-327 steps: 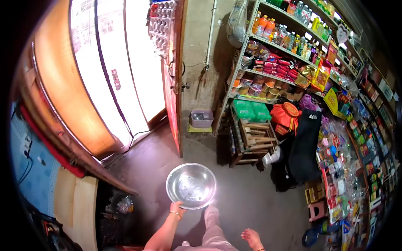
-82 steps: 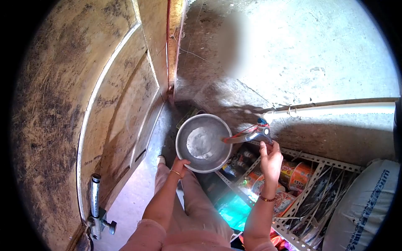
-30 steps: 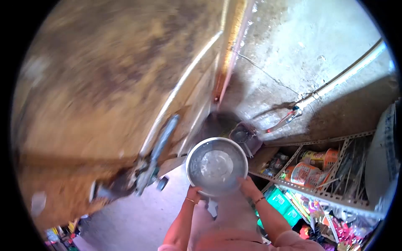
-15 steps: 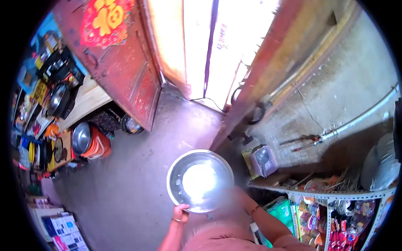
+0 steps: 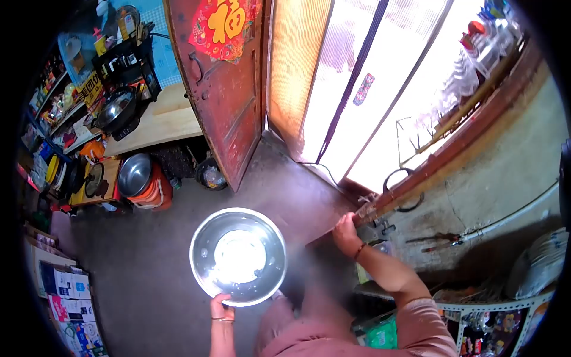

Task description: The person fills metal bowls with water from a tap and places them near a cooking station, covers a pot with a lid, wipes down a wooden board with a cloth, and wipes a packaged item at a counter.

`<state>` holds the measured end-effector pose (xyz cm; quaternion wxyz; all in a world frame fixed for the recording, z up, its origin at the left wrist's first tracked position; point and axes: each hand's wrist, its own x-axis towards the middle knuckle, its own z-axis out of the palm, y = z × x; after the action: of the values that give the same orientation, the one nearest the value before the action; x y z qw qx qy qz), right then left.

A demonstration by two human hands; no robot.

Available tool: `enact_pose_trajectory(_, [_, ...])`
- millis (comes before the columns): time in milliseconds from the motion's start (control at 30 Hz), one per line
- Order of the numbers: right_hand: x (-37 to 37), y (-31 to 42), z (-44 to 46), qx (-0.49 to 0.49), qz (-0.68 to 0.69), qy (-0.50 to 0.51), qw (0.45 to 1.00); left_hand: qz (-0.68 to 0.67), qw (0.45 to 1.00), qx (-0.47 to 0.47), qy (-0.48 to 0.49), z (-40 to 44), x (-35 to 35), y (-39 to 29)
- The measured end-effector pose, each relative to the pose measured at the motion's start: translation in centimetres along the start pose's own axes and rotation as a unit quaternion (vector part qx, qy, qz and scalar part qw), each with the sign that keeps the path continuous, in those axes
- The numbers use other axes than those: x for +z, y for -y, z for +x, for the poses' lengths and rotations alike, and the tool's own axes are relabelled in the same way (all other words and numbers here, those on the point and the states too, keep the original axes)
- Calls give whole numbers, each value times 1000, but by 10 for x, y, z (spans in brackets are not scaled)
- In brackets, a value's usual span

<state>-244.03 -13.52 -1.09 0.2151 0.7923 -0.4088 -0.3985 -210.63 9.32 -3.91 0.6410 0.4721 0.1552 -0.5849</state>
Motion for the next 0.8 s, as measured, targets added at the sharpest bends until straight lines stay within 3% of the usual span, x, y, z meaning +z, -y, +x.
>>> enact_pose_trajectory(200, [15,25,-59,64,52,-24,996,-28,999,-4,-33,7,-17,-27])
enact_pose_trajectory(333, [34,22,-95,-40,99,144,984,-60,997,-7,-49,20,-27,-40])
enact_pose_trajectory(400, [69,30,-103,-18,105,182,977,-81,997,-14,-13,29,-31,-48])
enact_pose_trajectory(467, [42,15,-102,-7,219,298,929,-75,996,-19,-41,35,-30,-59])
enact_pose_trajectory(533, [12,2,-89,-29,370,264,890,-109,993,-1,-41,37,-23,-77])
enact_pose_trajectory(567, [37,13,-62,-146,418,140,885,-121,992,8,-28,42,-22,-89])
enact_pose_trajectory(667, [-55,64,48,-167,620,142,754,-135,989,39,-38,61,-30,-124])
enact_pose_trajectory(700, [-109,79,72,-148,749,117,635,-153,987,34,-44,67,-32,-138])
enact_pose_trajectory(767, [-217,105,111,-170,868,177,431,-161,983,63,-59,69,-29,-172])
enact_pose_trajectory(800, [-265,117,124,-188,864,177,431,-164,981,78,-67,72,-28,-193])
